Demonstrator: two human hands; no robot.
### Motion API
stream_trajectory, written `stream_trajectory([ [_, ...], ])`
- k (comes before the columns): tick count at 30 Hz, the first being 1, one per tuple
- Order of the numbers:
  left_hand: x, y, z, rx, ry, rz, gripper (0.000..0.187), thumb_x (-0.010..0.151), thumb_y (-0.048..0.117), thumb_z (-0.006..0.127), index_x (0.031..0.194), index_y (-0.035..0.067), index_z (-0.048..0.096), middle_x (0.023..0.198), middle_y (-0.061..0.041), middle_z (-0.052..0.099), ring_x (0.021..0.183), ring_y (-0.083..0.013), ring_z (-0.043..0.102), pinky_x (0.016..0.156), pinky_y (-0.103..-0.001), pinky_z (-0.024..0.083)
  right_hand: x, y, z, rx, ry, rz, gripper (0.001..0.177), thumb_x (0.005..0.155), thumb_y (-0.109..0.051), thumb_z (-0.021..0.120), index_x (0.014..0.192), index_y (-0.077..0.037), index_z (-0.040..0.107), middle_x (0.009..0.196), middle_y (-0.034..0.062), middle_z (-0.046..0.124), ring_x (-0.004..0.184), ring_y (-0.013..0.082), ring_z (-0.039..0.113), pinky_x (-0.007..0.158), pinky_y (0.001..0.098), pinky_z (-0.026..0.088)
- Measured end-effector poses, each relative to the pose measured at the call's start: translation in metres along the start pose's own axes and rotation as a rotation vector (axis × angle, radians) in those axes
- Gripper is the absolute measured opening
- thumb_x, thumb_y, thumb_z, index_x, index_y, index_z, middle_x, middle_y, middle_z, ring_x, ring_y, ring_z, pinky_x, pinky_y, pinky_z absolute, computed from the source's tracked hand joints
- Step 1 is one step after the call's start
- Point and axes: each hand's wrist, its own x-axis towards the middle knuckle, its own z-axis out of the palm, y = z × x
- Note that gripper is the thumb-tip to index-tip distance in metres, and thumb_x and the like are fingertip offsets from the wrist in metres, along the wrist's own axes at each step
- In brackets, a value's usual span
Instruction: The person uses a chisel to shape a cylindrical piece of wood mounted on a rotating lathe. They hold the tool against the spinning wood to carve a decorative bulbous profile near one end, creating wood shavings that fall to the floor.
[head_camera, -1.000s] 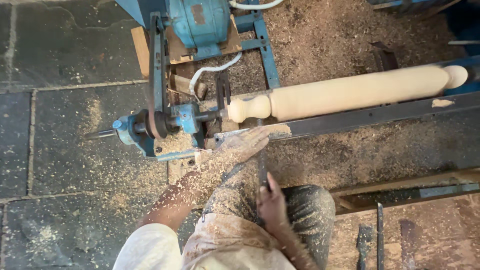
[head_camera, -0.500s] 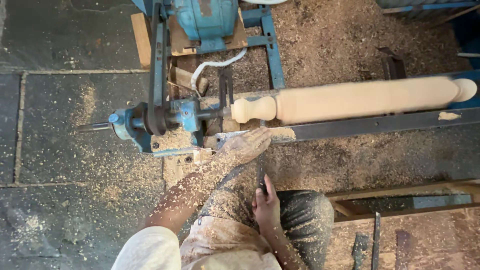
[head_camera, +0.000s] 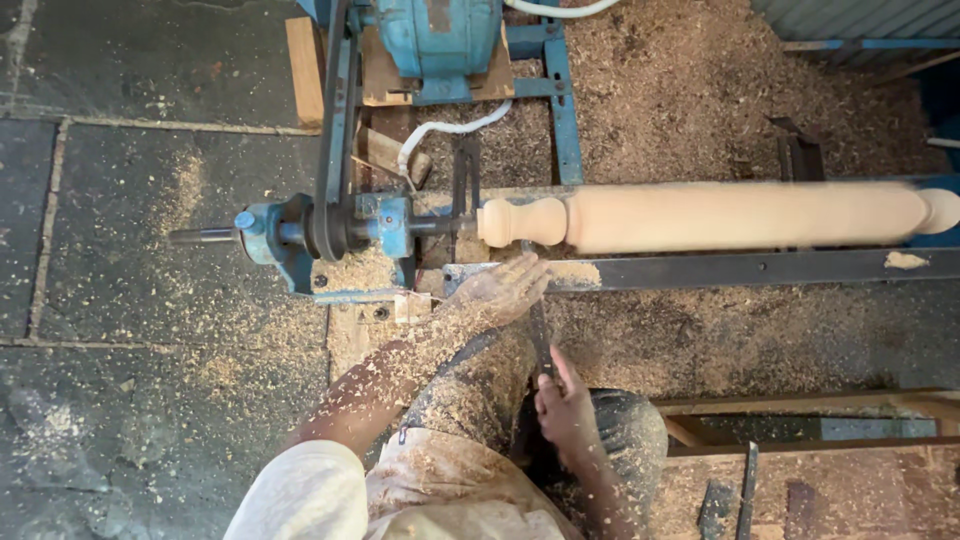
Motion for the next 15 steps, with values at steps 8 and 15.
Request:
stream_trajectory([
  [8,0.002,0.001,-0.01,0.055,-0.097,-0.037,0.05,0.093,0.015,0.056,0.138,-0.007,0.055,0.141,-0.025,0.061,0.13,-0.0405,0.06,0.113,-0.047,0.049,0.004,-0.026,-0.04,-0.076,-0.093,0.042,0.063,0.099,-0.016,0.057,0.158,-0.029,0.039,0.064,-0.0019,0.051,0.054,0.0091,0.045,0.047,0.0248,0.04],
  [15,-0.007,0.012,-0.034,-0.009,-0.211,-0.069,0.057,0.084,0.005,0.053,0.141,-0.002,0.05,0.154,-0.021,0.048,0.144,-0.0342,0.049,0.12,-0.043,0.042,0.012,0.007,-0.054,-0.153,-0.162,-0.16,0.058,0.099,-0.018,0.059,0.156,-0.022,0.048,0.065,-0.0015,0.051,0.051,0.0081,0.042,0.047,0.0255,0.036],
])
